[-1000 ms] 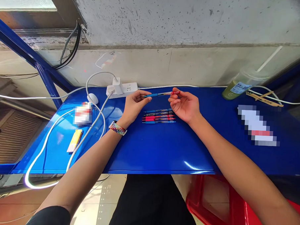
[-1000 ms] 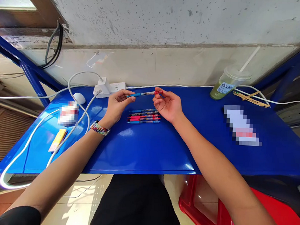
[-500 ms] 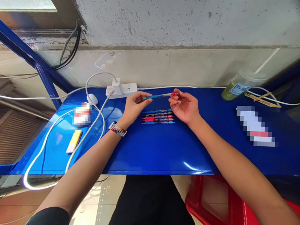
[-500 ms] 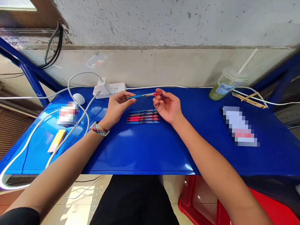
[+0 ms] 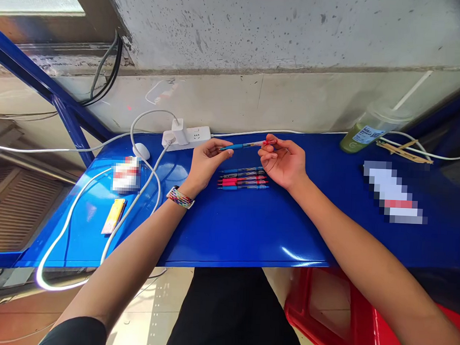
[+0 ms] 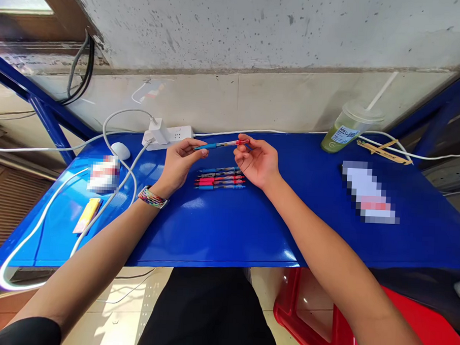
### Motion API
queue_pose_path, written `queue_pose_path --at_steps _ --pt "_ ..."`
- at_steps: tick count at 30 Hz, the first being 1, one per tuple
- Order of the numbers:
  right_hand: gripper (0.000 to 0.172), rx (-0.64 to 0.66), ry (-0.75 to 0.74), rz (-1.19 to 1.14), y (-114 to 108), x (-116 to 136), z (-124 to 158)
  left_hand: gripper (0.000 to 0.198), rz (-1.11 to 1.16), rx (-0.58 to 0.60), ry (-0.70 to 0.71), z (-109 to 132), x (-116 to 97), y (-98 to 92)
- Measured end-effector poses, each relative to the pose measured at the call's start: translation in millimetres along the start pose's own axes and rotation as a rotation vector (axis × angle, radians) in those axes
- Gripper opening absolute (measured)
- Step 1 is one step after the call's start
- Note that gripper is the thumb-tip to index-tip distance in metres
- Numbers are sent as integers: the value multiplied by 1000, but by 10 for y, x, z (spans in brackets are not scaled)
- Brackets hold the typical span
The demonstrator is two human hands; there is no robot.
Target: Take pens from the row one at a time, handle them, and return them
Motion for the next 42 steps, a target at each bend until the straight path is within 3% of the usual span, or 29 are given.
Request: queue_pose_path --at_steps 4,8,13,23,27,37,42 --pt "10 -17 -58 144 -1 49 24 25 -4 -5 1 -4 0 -7" --pt "23 20 -95 205 48 83 52 25 -8 2 9 -7 -8 -4" --pt "11 25 -61 125 33 60 24 24 -20 0 0 1 3 0" --pt "13 39 -65 142 30 59 13 24 -20 3 1 -1 5 -5" --pt "22 15 -24 91 32 30 29 24 -10 4 4 -6 4 -10" --pt "12 -42 -3 68 -20 13 1 25 -19 10 0 -9 13 5" --pt "26 -31 -54 163 24 56 34 22 -14 5 0 -9 -10 -9"
Point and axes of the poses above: each hand's wrist, its own z-axis away from the middle knuckle, its own y-axis out of the palm, x = y × z, the point moved 9 cm from there along -z, towards the middle knuckle, and after that the axes turned 7 degrees about -x, right-handed, at the moved point
